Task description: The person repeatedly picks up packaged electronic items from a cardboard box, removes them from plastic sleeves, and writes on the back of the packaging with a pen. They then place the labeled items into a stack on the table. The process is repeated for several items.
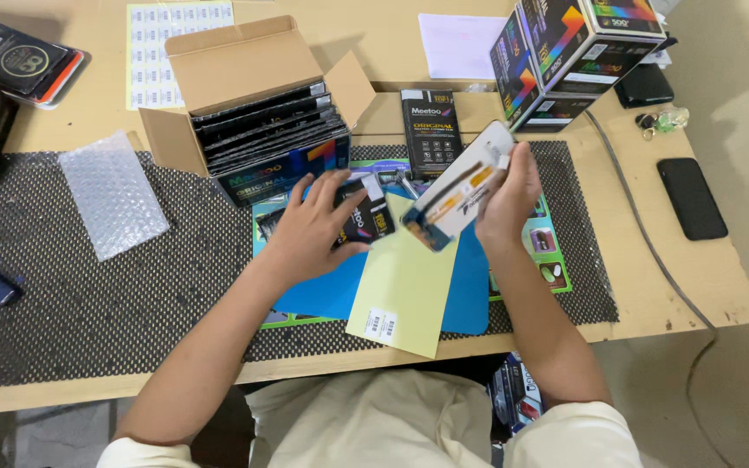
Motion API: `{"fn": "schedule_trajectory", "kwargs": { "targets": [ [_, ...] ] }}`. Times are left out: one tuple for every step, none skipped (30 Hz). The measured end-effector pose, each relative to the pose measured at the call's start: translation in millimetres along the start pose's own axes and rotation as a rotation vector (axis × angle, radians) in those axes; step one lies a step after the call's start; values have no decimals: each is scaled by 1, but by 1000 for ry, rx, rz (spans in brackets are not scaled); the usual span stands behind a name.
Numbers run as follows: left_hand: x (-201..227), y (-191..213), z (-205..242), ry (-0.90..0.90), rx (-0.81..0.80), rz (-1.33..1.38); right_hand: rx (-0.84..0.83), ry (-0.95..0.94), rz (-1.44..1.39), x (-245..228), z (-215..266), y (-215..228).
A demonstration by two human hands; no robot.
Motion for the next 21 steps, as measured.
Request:
{"fn": "schedule_trajectory", "kwargs": {
  "targets": [
    [2, -5, 0, 1, 0, 0, -1, -1, 1, 3, 5, 1],
    [3, -10, -1, 21, 20, 155, -86, 6, 68, 6, 10, -5],
    [4, -15, -1, 41, 40, 308, -171, 13, 136, 9, 16, -10],
    [11, -9, -5, 40, 39, 308, -171, 13, 135, 15, 18, -6],
    [16, -3, -9, 61, 81, 616, -243, 26, 296, 21, 22, -8],
    [22, 2, -14, 82, 122, 924, -313, 37, 457, 28, 26, -8],
    [24, -7, -11, 81, 120, 926, -311, 36, 457, 32, 32, -10],
    [22, -22, -6, 180, 91, 1034, -372, 54, 366, 34, 39, -15],
    [21, -37, 0, 281, 62, 1142, -432, 72, 275, 36, 47, -20],
    [19, -37, 0, 282, 59, 1143, -430, 69, 275, 35, 47, -20],
    [16, -37, 1, 298, 98, 1158, -488, 39, 254, 37, 47, -22],
    [13, -36, 1, 313, 137, 1172, -544, 8, 233, 38, 48, -24],
    [14, -28, -3, 315, 133, 1174, -541, 4, 233, 35, 48, -24],
    [11, -15, -7, 322, 229, 1181, -720, -68, 270, 38, 54, -33],
    [9, -2, -10, 328, 325, 1187, -898, -142, 306, 40, 62, -40],
    [1, -15, -6, 333, 322, 1187, -898, -147, 305, 36, 68, -42],
    [-8, -24, -1, 331, 394, 1197, -989, -165, 347, 35, 78, -47],
    [-17, -33, 6, 333, 466, 1205, -1081, -187, 388, 34, 90, -52],
    [-15, -32, 8, 343, 462, 1205, -1082, -196, 384, 35, 93, -51],
    [-15, -30, 7, 351, 475, 1204, -1068, -130, 403, 32, 94, -52],
    [-15, -29, 6, 359, 488, 1203, -1052, -63, 422, 28, 94, -52]
  ]
}}
Point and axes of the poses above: each hand's wrist, its own z-axis away from the middle knuckle, its own y-axis out of the back of the hand, x = y × z, the point moved 6 cm from there along -z, towards the middle knuckle, and after that the axes turned 7 degrees about -y, right-handed, at the moved point
